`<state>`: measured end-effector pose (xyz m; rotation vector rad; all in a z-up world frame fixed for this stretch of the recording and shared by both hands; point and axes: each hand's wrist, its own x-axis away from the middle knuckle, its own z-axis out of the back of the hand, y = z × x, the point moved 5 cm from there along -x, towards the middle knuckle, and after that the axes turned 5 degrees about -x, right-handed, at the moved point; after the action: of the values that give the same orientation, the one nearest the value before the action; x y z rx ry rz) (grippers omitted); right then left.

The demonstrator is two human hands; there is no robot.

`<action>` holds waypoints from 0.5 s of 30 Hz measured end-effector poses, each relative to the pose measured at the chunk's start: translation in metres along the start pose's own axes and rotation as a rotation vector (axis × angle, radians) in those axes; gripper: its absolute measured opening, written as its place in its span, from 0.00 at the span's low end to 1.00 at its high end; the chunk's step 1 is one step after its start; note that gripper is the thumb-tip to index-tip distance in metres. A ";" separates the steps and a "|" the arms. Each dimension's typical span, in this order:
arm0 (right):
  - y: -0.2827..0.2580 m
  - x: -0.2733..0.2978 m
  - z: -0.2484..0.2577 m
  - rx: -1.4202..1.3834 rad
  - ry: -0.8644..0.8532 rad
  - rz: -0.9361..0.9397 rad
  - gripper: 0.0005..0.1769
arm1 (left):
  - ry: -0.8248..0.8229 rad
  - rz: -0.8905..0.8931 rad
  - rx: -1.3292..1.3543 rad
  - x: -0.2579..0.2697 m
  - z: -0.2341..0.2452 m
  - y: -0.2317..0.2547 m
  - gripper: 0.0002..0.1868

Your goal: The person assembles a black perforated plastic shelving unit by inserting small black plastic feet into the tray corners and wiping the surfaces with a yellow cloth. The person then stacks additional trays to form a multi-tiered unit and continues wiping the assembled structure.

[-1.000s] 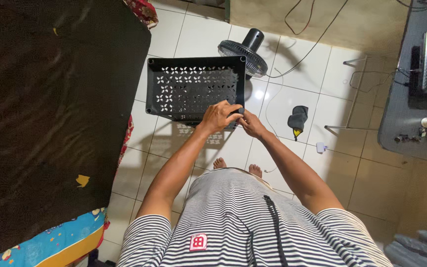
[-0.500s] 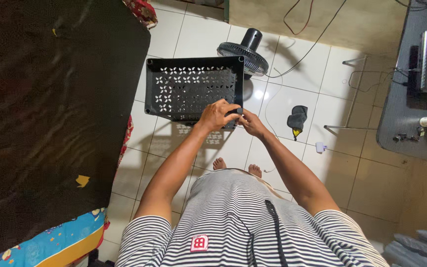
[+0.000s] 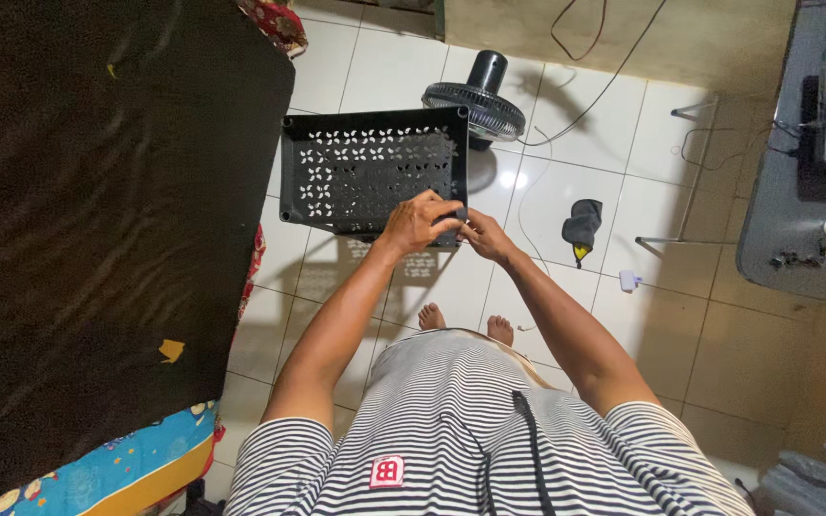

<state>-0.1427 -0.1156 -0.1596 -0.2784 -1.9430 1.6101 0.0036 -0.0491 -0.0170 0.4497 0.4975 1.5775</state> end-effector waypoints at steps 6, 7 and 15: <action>-0.011 0.012 0.006 -0.131 -0.032 0.146 0.23 | -0.010 0.023 -0.017 -0.001 -0.003 0.003 0.20; -0.012 0.016 0.009 -0.235 -0.026 0.099 0.26 | -0.029 0.043 -0.027 0.000 -0.003 0.000 0.21; -0.100 -0.001 0.021 0.357 0.624 0.143 0.35 | 0.053 0.038 -0.348 -0.011 -0.013 0.019 0.49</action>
<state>-0.1331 -0.1577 -0.0673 -0.6882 -1.1705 1.6661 -0.0186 -0.0614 -0.0170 0.1529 0.2470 1.6752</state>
